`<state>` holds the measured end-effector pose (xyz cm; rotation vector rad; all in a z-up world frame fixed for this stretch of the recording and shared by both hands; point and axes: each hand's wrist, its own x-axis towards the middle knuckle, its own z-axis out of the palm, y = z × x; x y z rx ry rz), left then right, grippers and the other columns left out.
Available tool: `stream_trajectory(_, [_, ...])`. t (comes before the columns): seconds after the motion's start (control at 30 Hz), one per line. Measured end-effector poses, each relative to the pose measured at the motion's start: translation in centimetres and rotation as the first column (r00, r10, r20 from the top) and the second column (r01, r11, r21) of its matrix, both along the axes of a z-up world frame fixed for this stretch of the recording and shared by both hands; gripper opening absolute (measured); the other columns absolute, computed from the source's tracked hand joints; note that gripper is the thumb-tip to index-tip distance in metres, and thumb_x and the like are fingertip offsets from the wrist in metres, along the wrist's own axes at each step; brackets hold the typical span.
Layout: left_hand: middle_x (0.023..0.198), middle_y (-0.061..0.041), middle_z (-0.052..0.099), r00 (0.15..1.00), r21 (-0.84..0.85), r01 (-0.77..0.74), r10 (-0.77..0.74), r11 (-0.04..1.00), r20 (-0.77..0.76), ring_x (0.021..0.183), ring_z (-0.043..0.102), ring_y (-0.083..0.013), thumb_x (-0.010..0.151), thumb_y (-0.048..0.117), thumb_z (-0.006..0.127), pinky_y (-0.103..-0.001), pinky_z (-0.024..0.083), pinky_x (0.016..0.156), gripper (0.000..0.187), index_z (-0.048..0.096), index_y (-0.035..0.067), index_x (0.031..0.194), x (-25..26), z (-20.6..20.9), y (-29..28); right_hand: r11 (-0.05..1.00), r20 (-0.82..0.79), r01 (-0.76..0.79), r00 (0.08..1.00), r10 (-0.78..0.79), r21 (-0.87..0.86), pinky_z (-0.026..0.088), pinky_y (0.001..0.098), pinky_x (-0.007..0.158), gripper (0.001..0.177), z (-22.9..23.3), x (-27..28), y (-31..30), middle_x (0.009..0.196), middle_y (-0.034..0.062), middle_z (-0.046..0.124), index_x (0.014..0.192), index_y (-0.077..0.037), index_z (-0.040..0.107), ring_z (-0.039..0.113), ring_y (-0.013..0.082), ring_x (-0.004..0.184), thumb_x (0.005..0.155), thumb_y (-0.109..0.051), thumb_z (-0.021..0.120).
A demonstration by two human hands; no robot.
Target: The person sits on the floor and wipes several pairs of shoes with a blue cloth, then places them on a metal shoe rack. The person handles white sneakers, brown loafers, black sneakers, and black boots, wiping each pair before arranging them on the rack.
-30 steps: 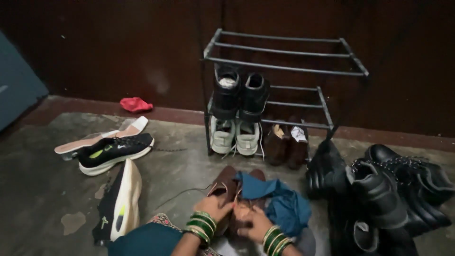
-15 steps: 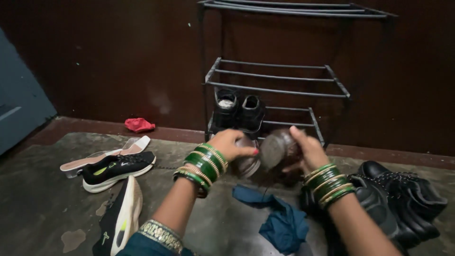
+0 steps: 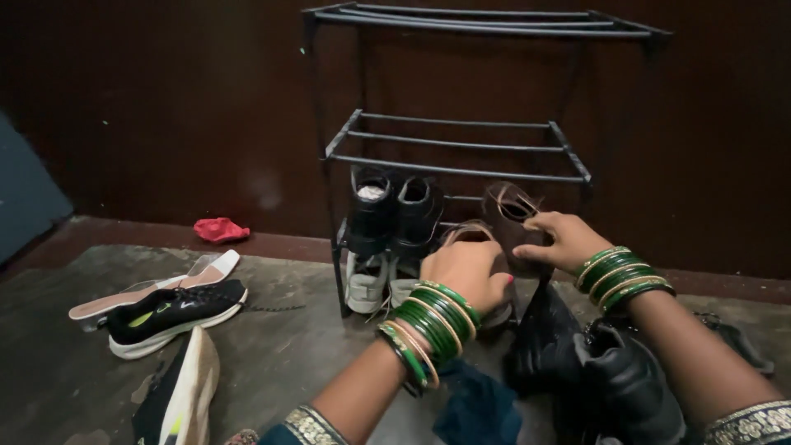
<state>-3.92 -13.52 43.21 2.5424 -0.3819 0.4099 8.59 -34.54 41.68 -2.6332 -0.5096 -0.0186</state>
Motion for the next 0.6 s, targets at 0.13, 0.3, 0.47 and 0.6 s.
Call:
stream_trajectory(0.13, [0.105, -0.011, 0.073, 1.0, 0.044, -0.022, 0.022, 0.999, 0.016, 0.103, 0.069, -0.032, 0.087, 0.029, 0.071, -0.046, 0.055, 0.088, 0.023, 0.072, 0.01, 0.102, 5.3, -3.9, -2.3, 0.992, 0.17, -0.072, 0.981, 0.088, -0.099, 0.053, 0.0394, 0.102, 0.058, -5.0, 4.7, -2.3, 0.121, 0.0139, 0.069, 0.122, -0.002, 0.069, 0.067, 0.0309, 0.115, 0.078, -0.038, 0.082])
stream_trajectory(0.3, [0.107, -0.012, 0.072, 0.99, 0.112, -0.034, 0.019, 0.993, 0.137, 0.107, 0.067, -0.0322, 0.088, 0.023, 0.073, -0.048, 0.056, 0.082, 0.021, 0.07, 0.01, 0.104, 15.3, -12.4, -3.4, 0.994, 0.198, -0.106, 0.975, 0.104, 0.0, 0.047, 0.0388, 0.108, 0.053, -13.6, 11.8, -5.1, 0.139, 0.0146, 0.056, 0.119, -0.001, 0.07, 0.058, 0.0308, 0.126, 0.074, -0.024, 0.086])
stream_trajectory(0.47, [0.114, -0.016, 0.069, 0.988, 0.152, -0.052, 0.029, 0.987, 0.153, 0.107, 0.065, -0.0354, 0.082, 0.025, 0.075, -0.054, 0.054, 0.084, 0.039, 0.067, 0.01, 0.117, 23.6, -20.9, -3.6, 0.989, 0.099, -0.073, 0.993, 0.06, 0.127, 0.043, 0.0403, 0.112, 0.05, -24.0, 17.9, -5.9, 0.147, 0.0132, 0.048, 0.117, -0.007, 0.075, 0.048, 0.0301, 0.136, 0.07, -0.018, 0.09])
stream_trajectory(0.6, [0.117, -0.012, 0.071, 0.997, 0.287, -0.049, 0.032, 0.957, 0.066, 0.116, 0.066, -0.0305, 0.088, 0.026, 0.071, -0.059, 0.05, 0.101, 0.029, 0.068, 0.013, 0.114, 27.9, -22.8, -4.5, 0.958, 0.106, -0.13, 0.989, 0.106, 0.255, 0.038, 0.0405, 0.119, 0.046, -25.4, 18.9, -5.2, 0.142, 0.0109, 0.057, 0.12, -0.01, 0.068, 0.056, 0.0289, 0.133, 0.077, -0.018, 0.083])
